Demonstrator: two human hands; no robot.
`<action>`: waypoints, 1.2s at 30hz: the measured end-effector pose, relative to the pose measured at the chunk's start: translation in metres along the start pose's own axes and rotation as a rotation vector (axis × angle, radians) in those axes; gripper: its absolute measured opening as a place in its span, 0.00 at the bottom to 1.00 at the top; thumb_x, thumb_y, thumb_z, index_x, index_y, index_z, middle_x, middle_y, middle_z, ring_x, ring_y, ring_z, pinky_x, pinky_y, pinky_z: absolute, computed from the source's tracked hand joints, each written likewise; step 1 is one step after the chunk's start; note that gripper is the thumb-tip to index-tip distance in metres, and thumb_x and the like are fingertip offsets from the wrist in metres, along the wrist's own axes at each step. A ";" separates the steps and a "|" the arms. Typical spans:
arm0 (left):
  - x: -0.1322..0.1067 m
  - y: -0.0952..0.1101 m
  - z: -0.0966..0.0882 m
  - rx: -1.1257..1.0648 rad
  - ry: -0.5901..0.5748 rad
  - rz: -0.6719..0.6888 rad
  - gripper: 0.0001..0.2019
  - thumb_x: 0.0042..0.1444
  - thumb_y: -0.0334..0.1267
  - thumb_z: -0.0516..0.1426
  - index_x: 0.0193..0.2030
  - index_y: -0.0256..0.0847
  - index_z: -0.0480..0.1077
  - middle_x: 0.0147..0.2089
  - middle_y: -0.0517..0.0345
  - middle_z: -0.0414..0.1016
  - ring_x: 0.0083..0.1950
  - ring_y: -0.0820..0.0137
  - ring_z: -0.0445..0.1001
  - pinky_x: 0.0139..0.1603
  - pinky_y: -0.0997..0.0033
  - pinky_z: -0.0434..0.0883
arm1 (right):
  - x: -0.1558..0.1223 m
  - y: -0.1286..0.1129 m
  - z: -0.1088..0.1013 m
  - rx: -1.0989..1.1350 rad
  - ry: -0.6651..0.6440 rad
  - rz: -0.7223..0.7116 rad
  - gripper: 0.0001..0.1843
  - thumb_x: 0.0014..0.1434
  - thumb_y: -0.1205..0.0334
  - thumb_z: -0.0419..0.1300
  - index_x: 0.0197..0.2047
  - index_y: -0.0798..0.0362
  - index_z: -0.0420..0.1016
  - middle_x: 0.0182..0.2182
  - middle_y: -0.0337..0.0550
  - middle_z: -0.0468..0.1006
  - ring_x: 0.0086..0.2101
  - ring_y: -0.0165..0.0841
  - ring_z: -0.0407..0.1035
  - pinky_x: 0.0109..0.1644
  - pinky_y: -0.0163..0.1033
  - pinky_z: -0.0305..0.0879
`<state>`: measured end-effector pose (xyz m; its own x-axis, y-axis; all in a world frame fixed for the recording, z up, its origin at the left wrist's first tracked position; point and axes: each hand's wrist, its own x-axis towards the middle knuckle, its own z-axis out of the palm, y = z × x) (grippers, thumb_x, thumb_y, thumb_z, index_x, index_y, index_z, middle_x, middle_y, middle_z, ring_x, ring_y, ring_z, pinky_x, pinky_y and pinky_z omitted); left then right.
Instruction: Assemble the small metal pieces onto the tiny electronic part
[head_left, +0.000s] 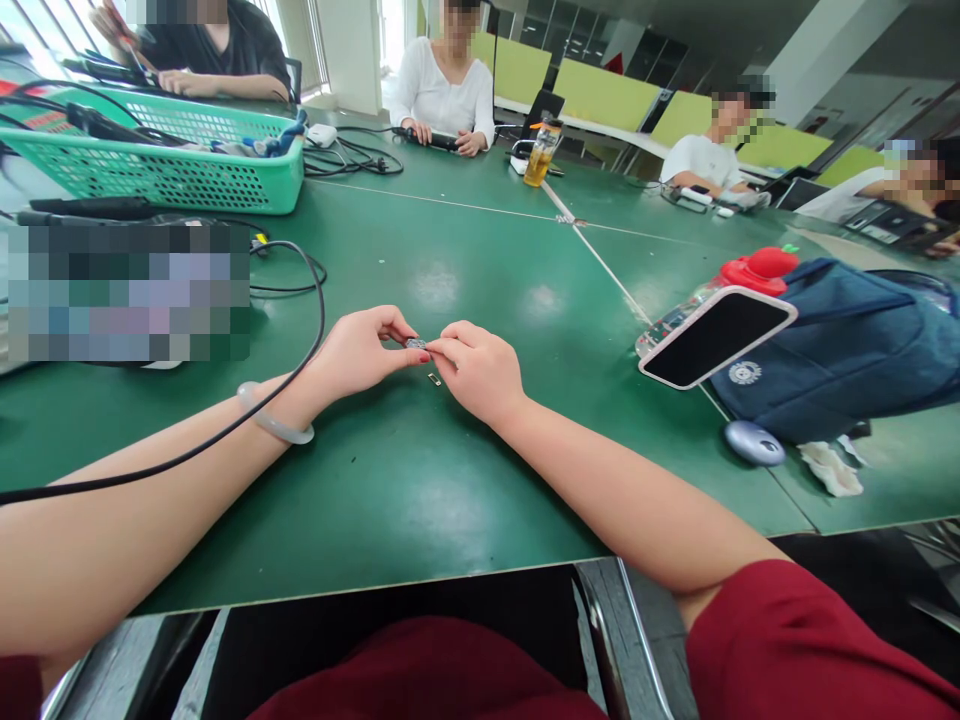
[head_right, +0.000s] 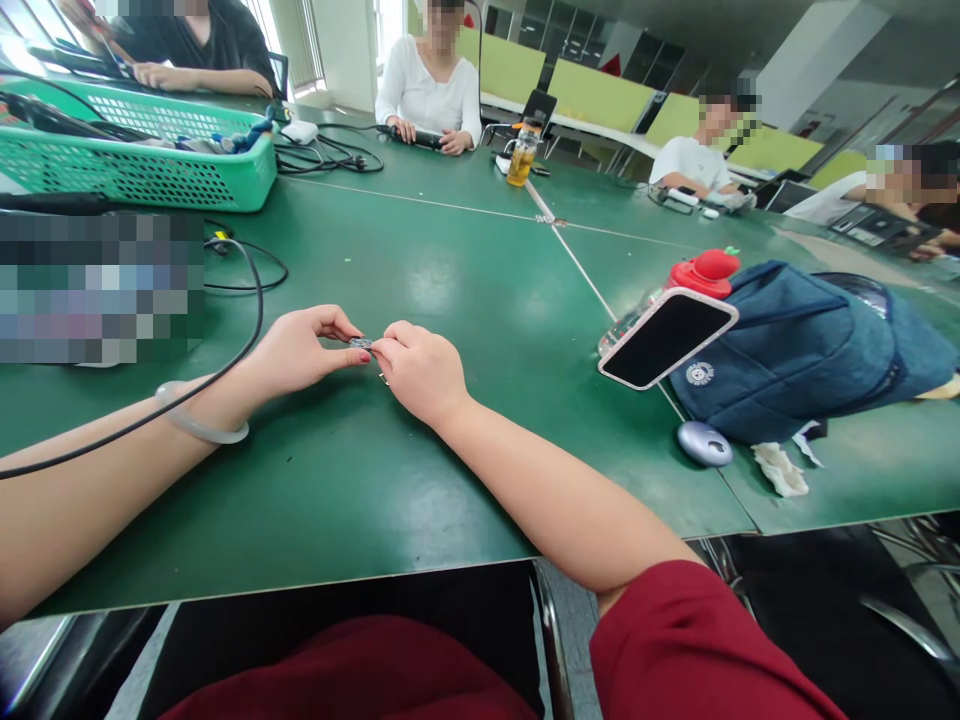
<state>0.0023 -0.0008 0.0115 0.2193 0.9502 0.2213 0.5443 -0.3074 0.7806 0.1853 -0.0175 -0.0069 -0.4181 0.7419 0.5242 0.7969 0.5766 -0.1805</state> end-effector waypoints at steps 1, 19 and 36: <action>0.000 0.000 0.000 -0.067 -0.014 -0.022 0.17 0.40 0.49 0.66 0.30 0.40 0.70 0.33 0.55 0.77 0.35 0.66 0.74 0.38 0.65 0.70 | 0.000 -0.001 -0.002 0.012 -0.007 0.004 0.18 0.67 0.58 0.48 0.43 0.49 0.79 0.41 0.43 0.76 0.39 0.31 0.68 0.44 0.36 0.60; 0.004 -0.007 0.000 -0.211 -0.053 -0.074 0.16 0.42 0.46 0.66 0.34 0.39 0.70 0.34 0.54 0.78 0.37 0.67 0.76 0.39 0.66 0.72 | 0.003 0.001 -0.010 0.199 -0.385 0.205 0.06 0.59 0.62 0.59 0.33 0.51 0.77 0.34 0.41 0.75 0.35 0.31 0.67 0.38 0.36 0.60; 0.004 -0.009 0.000 -0.200 -0.062 -0.063 0.18 0.41 0.47 0.66 0.35 0.39 0.71 0.34 0.53 0.78 0.37 0.66 0.76 0.40 0.65 0.72 | 0.008 0.013 0.000 0.266 -0.306 0.306 0.08 0.59 0.63 0.58 0.32 0.50 0.80 0.32 0.40 0.75 0.34 0.30 0.67 0.38 0.35 0.60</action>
<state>-0.0015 0.0058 0.0056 0.2426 0.9604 0.1369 0.3886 -0.2255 0.8934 0.1925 -0.0040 -0.0051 -0.3236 0.9336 0.1536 0.7807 0.3552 -0.5141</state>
